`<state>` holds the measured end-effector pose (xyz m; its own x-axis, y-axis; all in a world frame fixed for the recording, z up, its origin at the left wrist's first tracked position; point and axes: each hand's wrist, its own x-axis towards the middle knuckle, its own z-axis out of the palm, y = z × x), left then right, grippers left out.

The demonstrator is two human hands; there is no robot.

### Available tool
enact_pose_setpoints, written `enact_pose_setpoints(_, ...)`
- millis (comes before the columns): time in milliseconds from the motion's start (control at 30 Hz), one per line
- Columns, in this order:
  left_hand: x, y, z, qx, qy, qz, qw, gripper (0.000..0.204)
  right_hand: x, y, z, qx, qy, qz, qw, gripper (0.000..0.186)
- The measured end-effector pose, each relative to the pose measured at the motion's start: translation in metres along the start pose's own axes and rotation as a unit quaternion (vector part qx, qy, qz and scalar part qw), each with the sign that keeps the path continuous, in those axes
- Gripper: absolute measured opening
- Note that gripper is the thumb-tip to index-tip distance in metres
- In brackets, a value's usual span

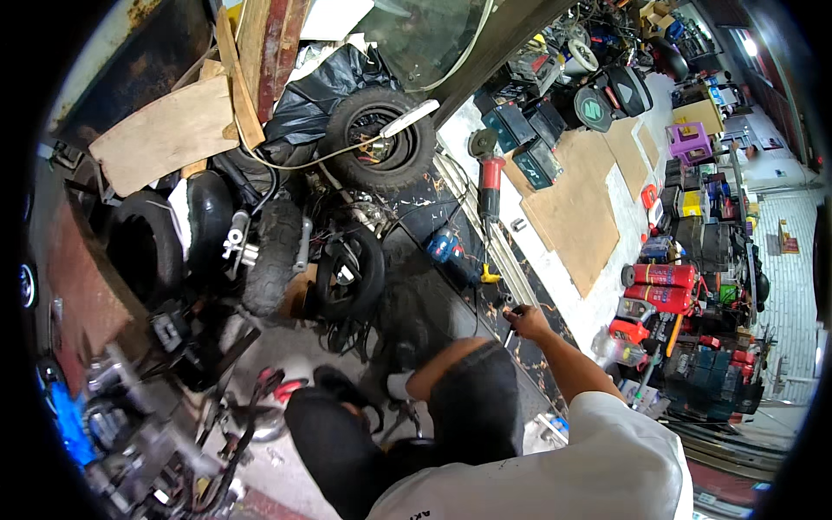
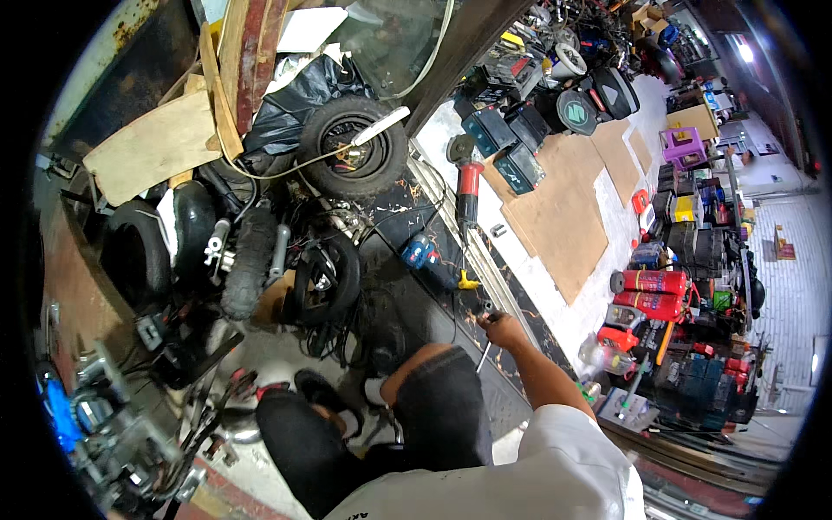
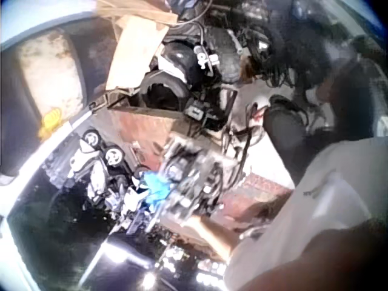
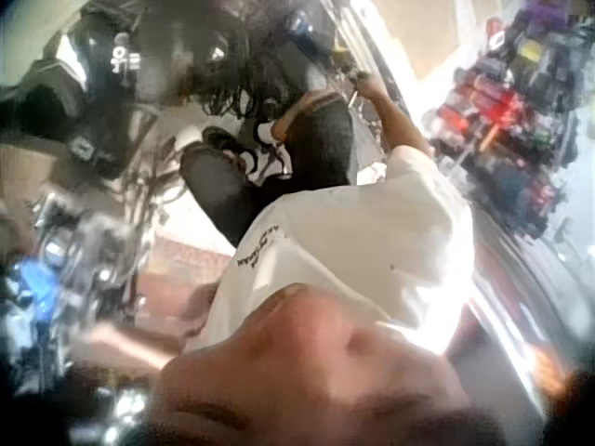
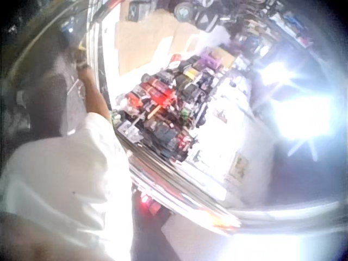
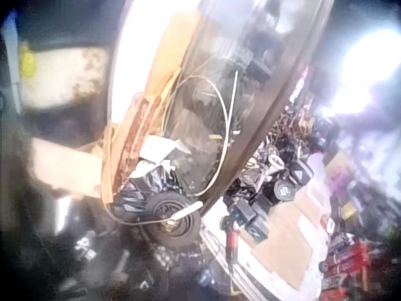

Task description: The person works on a scooter's handlebar assembly in a cluttered workshop. They use a wrench to tighten bolts on the handlebar clamp and manipulate the handlebar and throttle cable. The person also retrieves a tool from a shelf and briefly interacts with a bystander.

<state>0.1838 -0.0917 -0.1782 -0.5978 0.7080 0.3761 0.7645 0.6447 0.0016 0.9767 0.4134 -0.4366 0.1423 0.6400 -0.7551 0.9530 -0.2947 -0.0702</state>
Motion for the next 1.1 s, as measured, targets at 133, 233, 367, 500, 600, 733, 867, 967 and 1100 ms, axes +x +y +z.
enact_pose_setpoints(133,-0.008,-0.01,-0.029,0.014,-0.068,0.046,0.997,0.06,-0.113,0.025,-0.019,0.022,-0.099,0.03,0.994,0.037)
enact_pose_setpoints(233,-0.021,-0.006,-0.033,-0.066,-0.133,0.026,0.989,0.058,-0.224,0.063,-0.049,0.102,-0.13,0.075,0.983,0.041)
enact_pose_setpoints(367,0.049,0.119,-0.075,0.073,-0.27,-0.226,0.933,0.066,-0.36,0.155,-0.077,0.305,-0.176,0.215,0.911,0.046)
enact_pose_setpoints(500,0.027,0.124,-0.074,0.069,-0.294,-0.551,0.778,0.098,-0.46,0.157,-0.168,0.315,-0.073,0.256,0.911,0.049)
enact_pose_setpoints(600,0.011,0.154,-0.08,-0.023,-0.379,-0.603,0.702,0.088,-0.474,0.21,-0.19,0.357,-0.046,0.293,0.886,0.052)
enact_pose_setpoints(733,0.008,0.261,-0.107,-0.184,-0.414,-0.599,0.66,0.063,-0.446,0.266,-0.216,0.411,-0.041,0.303,0.859,0.049)
enact_pose_setpoints(867,0.038,0.406,-0.118,-0.291,-0.446,-0.533,0.658,0.04,-0.387,0.333,-0.231,0.48,-0.058,0.278,0.83,0.047)
enact_pose_setpoints(967,0.082,0.527,-0.115,-0.281,-0.487,-0.33,0.758,0.037,-0.332,0.377,-0.266,0.497,-0.122,0.306,0.802,0.043)
enact_pose_setpoints(1100,0.107,0.715,-0.148,-0.268,-0.511,-0.215,0.788,0.042,-0.256,0.453,-0.286,0.288,-0.074,0.094,0.95,0.05)
